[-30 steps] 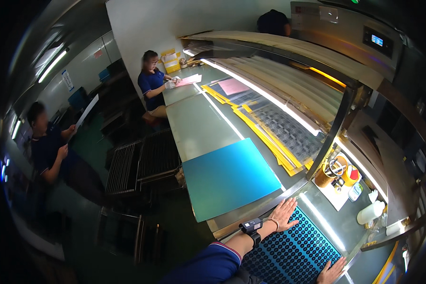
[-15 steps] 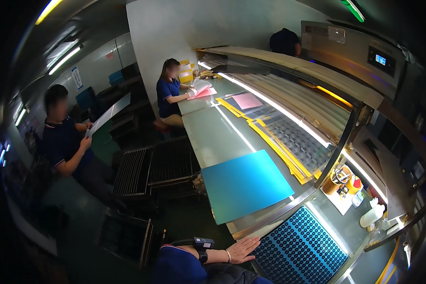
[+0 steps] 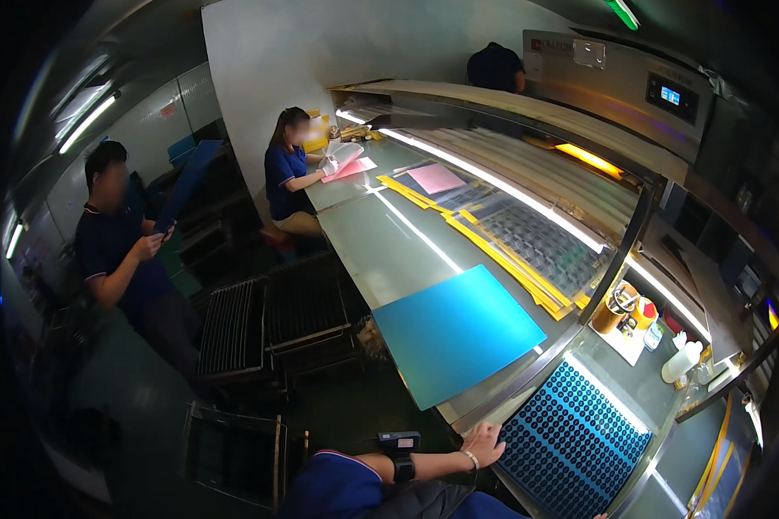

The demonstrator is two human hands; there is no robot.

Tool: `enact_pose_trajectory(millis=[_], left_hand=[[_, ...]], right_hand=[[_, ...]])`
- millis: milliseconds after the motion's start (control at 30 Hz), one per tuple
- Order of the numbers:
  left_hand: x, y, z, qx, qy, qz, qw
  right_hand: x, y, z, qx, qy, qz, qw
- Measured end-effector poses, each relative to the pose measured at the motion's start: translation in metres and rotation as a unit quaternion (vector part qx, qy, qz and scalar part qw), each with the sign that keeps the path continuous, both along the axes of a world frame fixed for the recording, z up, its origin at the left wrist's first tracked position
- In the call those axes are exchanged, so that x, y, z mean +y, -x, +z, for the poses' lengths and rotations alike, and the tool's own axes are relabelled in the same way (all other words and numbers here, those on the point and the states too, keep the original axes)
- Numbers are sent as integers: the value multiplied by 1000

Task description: Handling and organizing patterned manufacturing sheets at a production line workstation.

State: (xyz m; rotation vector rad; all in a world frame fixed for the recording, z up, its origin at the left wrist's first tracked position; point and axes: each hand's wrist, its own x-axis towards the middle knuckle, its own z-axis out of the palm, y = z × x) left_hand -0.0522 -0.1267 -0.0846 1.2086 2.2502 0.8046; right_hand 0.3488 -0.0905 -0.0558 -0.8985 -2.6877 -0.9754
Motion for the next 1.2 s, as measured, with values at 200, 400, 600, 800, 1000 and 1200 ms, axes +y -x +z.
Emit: enact_pose_trajectory(millis=[200,400,600,800,1000,1200], left_hand=[[44,36,13,-97,179,-1,979],[52,27,16,-36,178,-7,983],[55,32,27,-1,178,43,983],[65,39,8,-20,163,53,985],[60,39,6,-6,174,11,985],[52,46,-24,-91,102,12,991]], right_hand=[[-7,15,8,7,33,-48,998],[-9,16,0,-5,72,-105,992],[-22,56,53,188,373,-308,855],[-20,50,44,194,354,-308,861],[-12,39,25,209,371,-314,849],[-13,25,9,176,400,-326,838]])
